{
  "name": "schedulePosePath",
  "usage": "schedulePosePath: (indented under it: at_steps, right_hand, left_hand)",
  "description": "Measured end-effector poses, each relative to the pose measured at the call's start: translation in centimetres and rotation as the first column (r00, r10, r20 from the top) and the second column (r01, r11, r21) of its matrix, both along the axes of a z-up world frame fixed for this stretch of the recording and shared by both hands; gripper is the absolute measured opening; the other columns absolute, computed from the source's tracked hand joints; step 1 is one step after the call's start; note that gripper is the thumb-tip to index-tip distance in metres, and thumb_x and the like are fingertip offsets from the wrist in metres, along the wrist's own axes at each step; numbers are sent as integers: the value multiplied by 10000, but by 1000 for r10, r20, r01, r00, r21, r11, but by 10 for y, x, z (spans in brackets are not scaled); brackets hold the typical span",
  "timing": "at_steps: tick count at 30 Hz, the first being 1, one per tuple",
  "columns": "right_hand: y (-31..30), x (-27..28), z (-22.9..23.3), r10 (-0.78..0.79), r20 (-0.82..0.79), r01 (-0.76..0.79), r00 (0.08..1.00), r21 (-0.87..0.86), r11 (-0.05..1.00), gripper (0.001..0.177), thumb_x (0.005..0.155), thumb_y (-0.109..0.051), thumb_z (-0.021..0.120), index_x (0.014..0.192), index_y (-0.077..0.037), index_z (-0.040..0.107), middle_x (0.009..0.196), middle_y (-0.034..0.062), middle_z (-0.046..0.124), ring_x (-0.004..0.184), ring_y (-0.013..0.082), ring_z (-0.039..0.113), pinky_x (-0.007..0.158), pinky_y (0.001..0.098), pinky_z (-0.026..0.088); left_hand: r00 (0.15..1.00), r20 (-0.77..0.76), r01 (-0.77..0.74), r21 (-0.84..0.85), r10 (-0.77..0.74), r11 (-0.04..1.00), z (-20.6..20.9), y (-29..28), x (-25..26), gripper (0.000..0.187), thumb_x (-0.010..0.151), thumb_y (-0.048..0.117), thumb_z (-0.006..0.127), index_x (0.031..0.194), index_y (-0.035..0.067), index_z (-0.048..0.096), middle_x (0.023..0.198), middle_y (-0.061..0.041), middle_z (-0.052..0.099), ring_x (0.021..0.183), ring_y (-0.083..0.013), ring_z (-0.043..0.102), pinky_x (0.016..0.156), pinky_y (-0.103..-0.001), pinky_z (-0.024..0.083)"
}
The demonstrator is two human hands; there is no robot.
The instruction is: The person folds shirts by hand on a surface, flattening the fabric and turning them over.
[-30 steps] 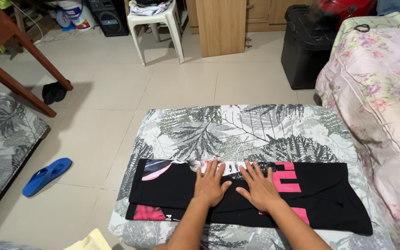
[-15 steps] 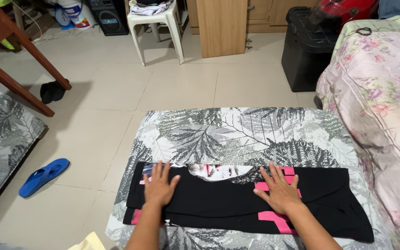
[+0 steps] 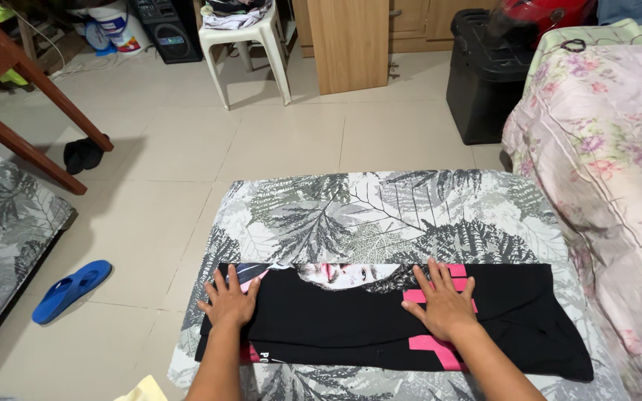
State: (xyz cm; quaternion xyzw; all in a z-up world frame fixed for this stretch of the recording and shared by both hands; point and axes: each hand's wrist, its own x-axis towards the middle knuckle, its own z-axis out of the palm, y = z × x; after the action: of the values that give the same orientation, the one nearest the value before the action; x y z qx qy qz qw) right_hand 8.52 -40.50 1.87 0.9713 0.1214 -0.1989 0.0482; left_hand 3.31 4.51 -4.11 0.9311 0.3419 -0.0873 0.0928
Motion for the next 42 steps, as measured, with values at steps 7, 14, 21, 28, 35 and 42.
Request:
schedulePosePath:
  at_steps: [7, 14, 21, 28, 35, 42]
  right_hand:
    - [37, -35, 27, 256, 117, -246, 959, -98, 964, 871, 1013, -645, 365, 1620, -100, 59, 1702, 169, 17, 1563, 329, 2, 1183, 704, 68]
    - [70, -95, 44, 475, -87, -457, 875, 170, 873, 939, 985, -632, 517, 1632, -130, 59, 1704, 183, -26, 1570, 371, -16, 1192, 709, 70]
    - [71, -103, 57, 420, -319, -431, 850, 38, 902, 1040, 961, -569, 633, 1654, -142, -15, 1720, 206, -115, 1590, 386, -70, 1191, 725, 95]
    - [77, -109, 3, 670, 145, -666, 728, 386, 639, 996, 898, -515, 724, 1594, -10, 222, 1676, 234, 94, 1544, 394, 36, 1168, 684, 67]
    - [73, -105, -40, 719, 7, -664, 695, 388, 639, 1048, 891, -538, 724, 1601, 22, 196, 1712, 195, 41, 1571, 377, -7, 1182, 683, 59]
    - [64, -104, -45, 712, -260, -658, 653, 271, 702, 997, 914, -507, 670, 1629, -29, 166, 1724, 206, -86, 1594, 390, -74, 1162, 751, 118]
  left_hand:
    - [964, -158, 195, -131, -215, 972, 57, -16, -5, 1298, 721, 890, 608, 1657, 243, -18, 1724, -119, -83, 1589, -347, -91, 1160, -773, -10]
    - [884, -430, 153, -104, -183, 983, 87, -16, -27, 1566, 536, 739, 939, 1658, 263, -45, 1727, -130, -172, 1594, -364, -179, 1150, -782, 52]
    - [874, -485, -4, -55, -23, 998, 87, 15, -40, 1637, 486, 595, 1035, 1667, 321, -66, 1733, -130, -163, 1603, -365, -85, 1163, -760, 117]
    - [874, -320, 315, -201, -366, 928, 106, -57, -34, 1615, 537, 599, 1003, 1633, 230, -125, 1699, -181, -228, 1584, -350, -177, 1207, -713, 49]
    - [775, -355, 504, -151, -522, 850, 107, -81, -20, 1642, 493, 590, 991, 1641, 223, -125, 1707, -179, -218, 1588, -369, -143, 1220, -679, 107]
    - [901, -394, 125, -161, -180, 979, 84, -13, -31, 1681, 483, 573, 1036, 1632, 267, -152, 1707, -156, -240, 1597, -344, -166, 1219, -684, 123]
